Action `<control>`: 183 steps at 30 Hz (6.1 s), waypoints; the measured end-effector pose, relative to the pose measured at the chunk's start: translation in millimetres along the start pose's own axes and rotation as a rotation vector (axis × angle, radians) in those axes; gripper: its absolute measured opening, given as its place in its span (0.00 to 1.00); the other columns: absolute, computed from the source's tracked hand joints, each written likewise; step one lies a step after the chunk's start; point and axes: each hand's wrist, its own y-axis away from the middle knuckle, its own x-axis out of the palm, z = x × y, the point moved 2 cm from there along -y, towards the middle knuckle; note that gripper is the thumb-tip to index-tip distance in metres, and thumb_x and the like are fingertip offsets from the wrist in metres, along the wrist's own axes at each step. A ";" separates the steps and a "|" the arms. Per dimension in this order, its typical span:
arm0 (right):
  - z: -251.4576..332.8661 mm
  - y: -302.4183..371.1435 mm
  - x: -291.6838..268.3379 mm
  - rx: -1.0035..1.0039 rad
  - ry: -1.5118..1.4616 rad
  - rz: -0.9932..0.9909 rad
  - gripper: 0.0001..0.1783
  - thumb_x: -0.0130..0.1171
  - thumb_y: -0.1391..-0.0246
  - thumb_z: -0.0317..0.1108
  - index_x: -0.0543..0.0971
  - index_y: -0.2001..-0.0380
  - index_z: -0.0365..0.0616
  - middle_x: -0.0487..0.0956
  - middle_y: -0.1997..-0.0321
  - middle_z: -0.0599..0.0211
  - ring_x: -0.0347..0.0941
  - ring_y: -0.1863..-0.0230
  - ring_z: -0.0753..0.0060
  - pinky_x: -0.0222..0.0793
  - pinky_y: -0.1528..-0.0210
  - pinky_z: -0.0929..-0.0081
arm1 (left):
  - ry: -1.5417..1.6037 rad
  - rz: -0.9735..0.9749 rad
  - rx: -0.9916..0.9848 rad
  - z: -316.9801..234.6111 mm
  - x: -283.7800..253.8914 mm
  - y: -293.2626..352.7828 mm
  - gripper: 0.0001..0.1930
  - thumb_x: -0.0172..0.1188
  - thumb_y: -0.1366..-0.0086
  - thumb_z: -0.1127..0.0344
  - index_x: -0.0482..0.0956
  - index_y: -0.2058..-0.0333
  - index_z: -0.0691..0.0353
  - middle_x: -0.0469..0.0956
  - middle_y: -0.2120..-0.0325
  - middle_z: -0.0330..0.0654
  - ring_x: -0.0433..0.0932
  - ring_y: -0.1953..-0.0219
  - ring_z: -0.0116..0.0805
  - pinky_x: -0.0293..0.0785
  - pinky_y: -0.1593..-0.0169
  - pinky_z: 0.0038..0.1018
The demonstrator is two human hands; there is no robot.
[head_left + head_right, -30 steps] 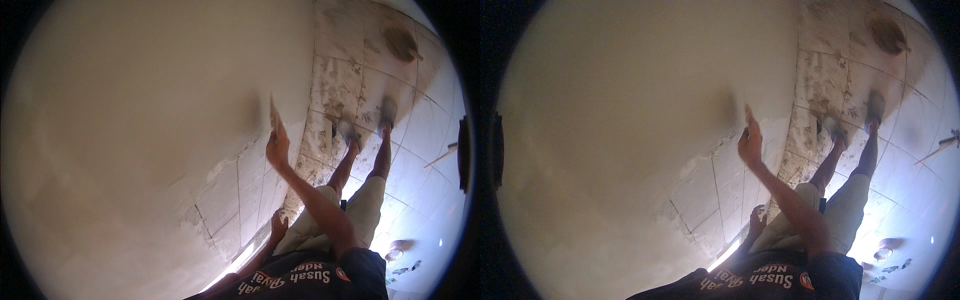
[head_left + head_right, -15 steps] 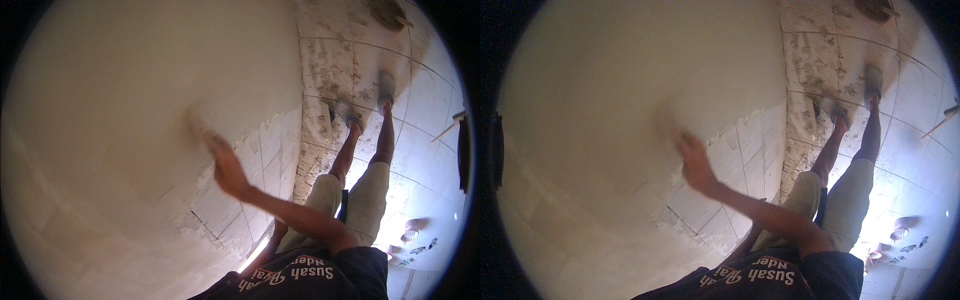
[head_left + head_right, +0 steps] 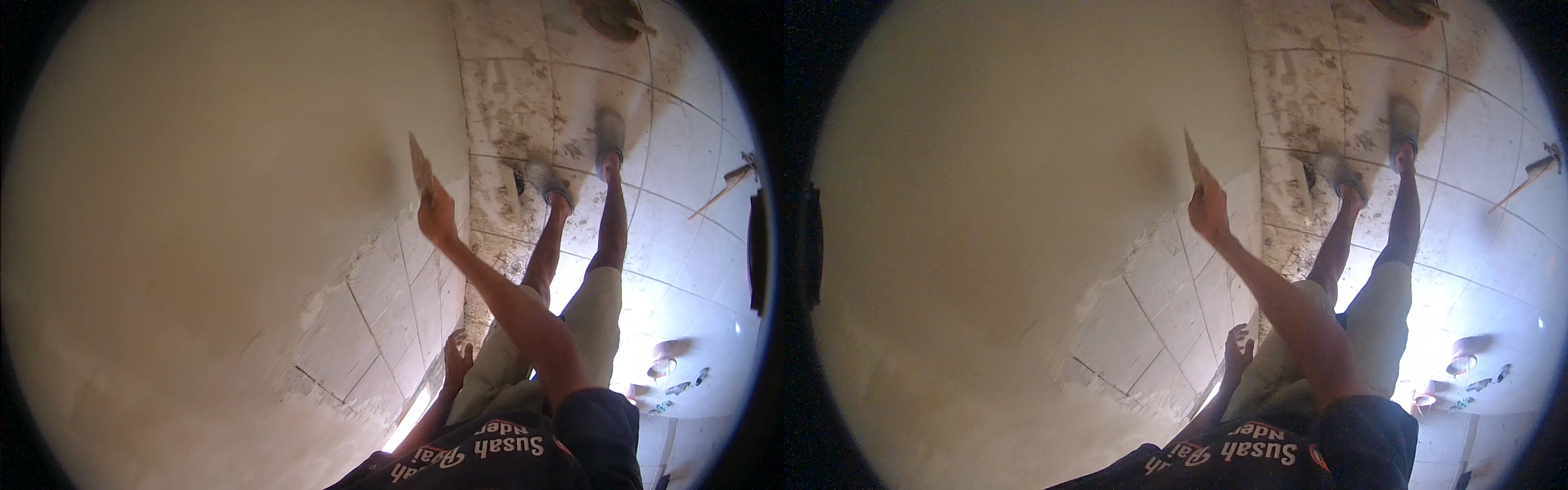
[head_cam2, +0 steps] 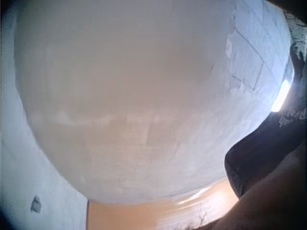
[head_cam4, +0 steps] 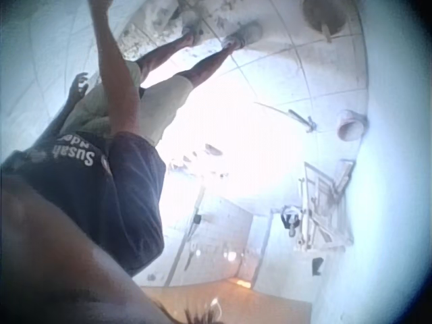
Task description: The person scoops plaster from a bucket using a trowel and applies it to a tiled wall, smoothing the surface with broad strokes. They work on different sections of the wall, occasionally squatting to reach lower areas, and later interact with another person who is also working on the wall.
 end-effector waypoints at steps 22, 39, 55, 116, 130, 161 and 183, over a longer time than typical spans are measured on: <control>240.5 166.3 6.2 -0.328 -0.356 0.690 0.47 0.47 0.51 0.11 0.57 0.27 0.50 0.55 0.27 0.42 0.52 0.26 0.36 0.54 0.24 0.51 | -0.089 -0.187 0.017 14.5 25.2 -2.0 0.24 0.61 0.34 0.68 0.69 0.40 0.56 0.78 0.50 0.48 0.77 0.48 0.44 0.78 0.50 0.39; 20.1 -146.2 -115.5 -0.141 0.109 0.468 0.25 0.52 0.32 0.32 0.68 0.36 0.33 0.74 0.39 0.53 0.72 0.43 0.61 0.68 0.41 0.65 | 0.190 -0.369 0.415 -213.9 76.2 -195.8 0.28 0.60 0.35 0.68 0.65 0.37 0.61 0.68 0.42 0.57 0.67 0.40 0.59 0.64 0.36 0.48; -72.8 -506.8 -155.5 -0.420 0.202 0.802 0.28 0.51 0.31 0.40 0.68 0.35 0.33 0.71 0.35 0.50 0.69 0.37 0.49 0.63 0.32 0.58 | -0.424 0.227 0.633 -266.5 323.9 -556.6 0.38 0.55 0.31 0.45 0.56 0.28 0.55 0.62 0.33 0.57 0.63 0.32 0.56 0.59 0.32 0.51; -138.4 -144.1 58.7 -1.373 0.116 0.429 0.37 0.63 0.54 0.22 0.69 0.37 0.39 0.55 0.31 0.39 0.45 0.27 0.34 0.41 0.28 0.37 | 0.221 -0.031 0.998 -260.7 442.2 -559.9 0.25 0.55 0.32 0.61 0.70 0.37 0.54 0.70 0.38 0.47 0.66 0.35 0.46 0.58 0.30 0.45; -158.1 -181.0 15.9 -0.512 -0.260 0.468 0.39 0.44 0.49 0.18 0.48 0.33 0.26 0.55 0.35 0.36 0.53 0.30 0.44 0.47 0.27 0.56 | -0.098 -0.123 0.814 -166.1 498.2 -590.2 0.26 0.52 0.33 0.59 0.69 0.37 0.54 0.70 0.38 0.52 0.67 0.35 0.52 0.58 0.30 0.50; -249.0 -161.5 18.4 -1.337 -0.144 0.542 0.38 0.63 0.47 0.27 0.63 0.33 0.42 0.48 0.27 0.44 0.44 0.25 0.33 0.41 0.26 0.35 | 0.197 0.258 1.196 -219.7 233.9 -324.7 0.13 0.57 0.31 0.61 0.72 0.57 0.66 0.76 0.66 0.54 0.77 0.60 0.55 0.71 0.57 0.45; -201.6 -146.5 52.2 -0.561 -0.458 0.412 0.37 0.41 0.50 0.16 0.52 0.33 0.29 0.59 0.33 0.41 0.57 0.31 0.52 0.46 0.26 0.64 | 0.186 -0.027 1.388 -236.3 213.6 -286.0 0.14 0.59 0.32 0.66 0.73 0.51 0.66 0.76 0.62 0.51 0.77 0.57 0.49 0.74 0.52 0.42</control>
